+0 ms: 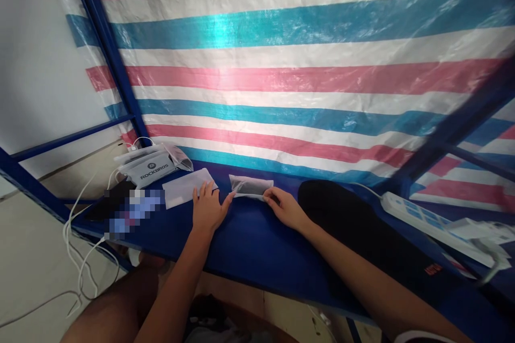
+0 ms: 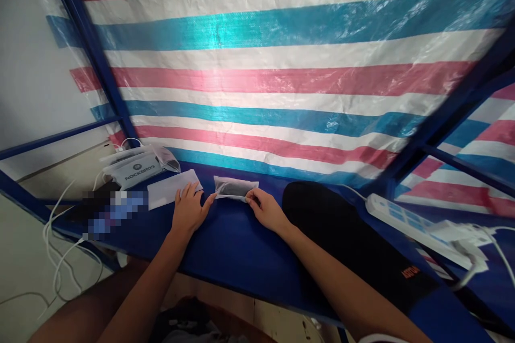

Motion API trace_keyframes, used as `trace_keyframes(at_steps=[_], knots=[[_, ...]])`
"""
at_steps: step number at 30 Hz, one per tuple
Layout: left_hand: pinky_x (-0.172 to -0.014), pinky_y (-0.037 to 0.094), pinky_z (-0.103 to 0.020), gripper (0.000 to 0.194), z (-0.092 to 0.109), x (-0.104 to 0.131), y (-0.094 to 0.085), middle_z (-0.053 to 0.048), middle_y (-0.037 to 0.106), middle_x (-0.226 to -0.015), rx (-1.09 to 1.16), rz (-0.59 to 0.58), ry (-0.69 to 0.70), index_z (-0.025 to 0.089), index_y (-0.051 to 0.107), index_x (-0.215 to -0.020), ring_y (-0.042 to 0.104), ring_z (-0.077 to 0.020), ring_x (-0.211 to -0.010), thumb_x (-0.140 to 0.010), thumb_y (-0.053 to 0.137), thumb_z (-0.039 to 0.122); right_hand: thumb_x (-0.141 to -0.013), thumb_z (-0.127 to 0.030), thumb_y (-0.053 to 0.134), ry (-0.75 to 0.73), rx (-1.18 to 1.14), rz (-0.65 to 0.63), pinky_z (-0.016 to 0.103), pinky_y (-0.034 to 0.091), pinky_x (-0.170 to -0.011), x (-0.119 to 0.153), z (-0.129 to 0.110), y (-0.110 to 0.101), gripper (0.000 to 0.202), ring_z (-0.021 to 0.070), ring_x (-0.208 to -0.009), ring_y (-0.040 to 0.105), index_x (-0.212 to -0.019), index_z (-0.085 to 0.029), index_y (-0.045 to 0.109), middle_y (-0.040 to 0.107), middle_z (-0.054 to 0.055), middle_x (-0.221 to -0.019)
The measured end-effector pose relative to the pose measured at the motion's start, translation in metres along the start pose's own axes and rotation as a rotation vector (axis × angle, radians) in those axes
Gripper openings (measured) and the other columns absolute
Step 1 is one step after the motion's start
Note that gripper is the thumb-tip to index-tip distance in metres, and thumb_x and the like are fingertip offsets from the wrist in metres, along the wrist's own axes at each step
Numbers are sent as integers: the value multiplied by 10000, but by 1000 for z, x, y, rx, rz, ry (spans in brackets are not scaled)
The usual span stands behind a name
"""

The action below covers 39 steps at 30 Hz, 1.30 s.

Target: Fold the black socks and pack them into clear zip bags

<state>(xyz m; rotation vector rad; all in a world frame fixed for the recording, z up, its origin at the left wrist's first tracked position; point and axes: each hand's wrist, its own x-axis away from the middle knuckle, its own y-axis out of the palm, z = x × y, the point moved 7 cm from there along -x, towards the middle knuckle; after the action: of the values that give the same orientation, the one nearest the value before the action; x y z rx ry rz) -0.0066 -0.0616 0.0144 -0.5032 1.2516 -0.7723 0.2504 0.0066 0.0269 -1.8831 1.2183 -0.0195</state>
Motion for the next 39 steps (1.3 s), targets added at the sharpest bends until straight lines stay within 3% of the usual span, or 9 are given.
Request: trace_keyframes(at_steps=[5, 11, 17, 23, 25, 28, 30, 33, 39], knots=[[-1203, 335, -684, 794, -15, 4, 20, -243, 601, -1526, -29, -135, -111, 151, 709, -1344, 484, -453, -1467, -1002, 395, 796, -1054, -404, 549, 25, 4, 35, 366, 526, -745, 0, 7, -4, 214, 227, -811, 671, -994, -247, 680, 727, 29, -907], [-1219, 331, -617, 898, -20, 3, 25, -265, 605, -1510, -30, -119, -136, 125, 600, -1478, 510, -432, -1445, -971, 394, 837, -1047, -414, 557, 28, 0, 57, 372, 528, -755, 0, 12, -7, 210, 229, -807, 668, -989, -250, 675, 722, 27, -896], [-1159, 397, -579, 732, -15, 1, 18, -242, 663, -1431, -63, -62, -95, 128, 630, -1404, 569, -411, -1365, -1027, 434, 723, -1044, -464, 562, 59, -26, 112, 371, 522, -747, 1, 15, -9, 250, 239, -820, 662, -1005, -249, 684, 720, 32, -911], [-966, 522, -460, 283, 27, 5, 11, -136, 748, -1205, 34, -144, 227, 178, 697, -1192, 660, -310, -1138, -1064, 547, 381, -1047, -551, 553, 80, -153, 372, 365, 529, -759, -19, 9, -44, 313, 240, -845, 638, -1030, -253, 647, 681, 48, -938], [-948, 530, -449, 238, 47, 11, 9, -133, 743, -1175, 63, -150, 285, 185, 699, -1168, 654, -306, -1123, -1044, 592, 358, -1043, -568, 557, 29, -175, 407, 364, 531, -775, -39, -6, -58, 326, 237, -845, 628, -1028, -250, 630, 670, 50, -933], [-947, 537, -462, 258, 80, 24, 9, -141, 731, -1179, 105, -202, 308, 176, 698, -1181, 641, -317, -1122, -1021, 638, 369, -1049, -549, 557, -90, -154, 341, 367, 527, -840, -80, -45, -61, 319, 239, -906, 633, -1013, -242, 635, 682, 60, -976], [-968, 535, -469, 297, 100, 33, 9, -128, 723, -1208, 155, -262, 330, 178, 687, -1233, 632, -312, -1134, -1023, 634, 381, -1055, -527, 556, -177, -175, 261, 374, 527, -876, -109, -75, -47, 303, 237, -937, 641, -1060, -237, 646, 698, 64, -1026], [-1017, 520, -473, 305, 116, 42, 7, -95, 702, -1287, 239, -345, 352, 209, 672, -1297, 613, -292, -1184, -1052, 582, 368, -1069, -470, 536, -303, -227, 170, 387, 525, -937, -150, -114, -5, 265, 239, -1003, 664, -1097, -233, 651, 716, 56, -1073], [-1162, 437, -583, 364, 105, 44, -1, -90, 671, -1403, 294, -381, 264, 262, 676, -1357, 559, -329, -1334, -1067, 546, 438, -1103, -283, 467, -380, -125, 89, 302, 516, -984, -215, -155, 115, 191, 171, -1075, 658, -1166, -183, 617, 715, 43, -1142]])
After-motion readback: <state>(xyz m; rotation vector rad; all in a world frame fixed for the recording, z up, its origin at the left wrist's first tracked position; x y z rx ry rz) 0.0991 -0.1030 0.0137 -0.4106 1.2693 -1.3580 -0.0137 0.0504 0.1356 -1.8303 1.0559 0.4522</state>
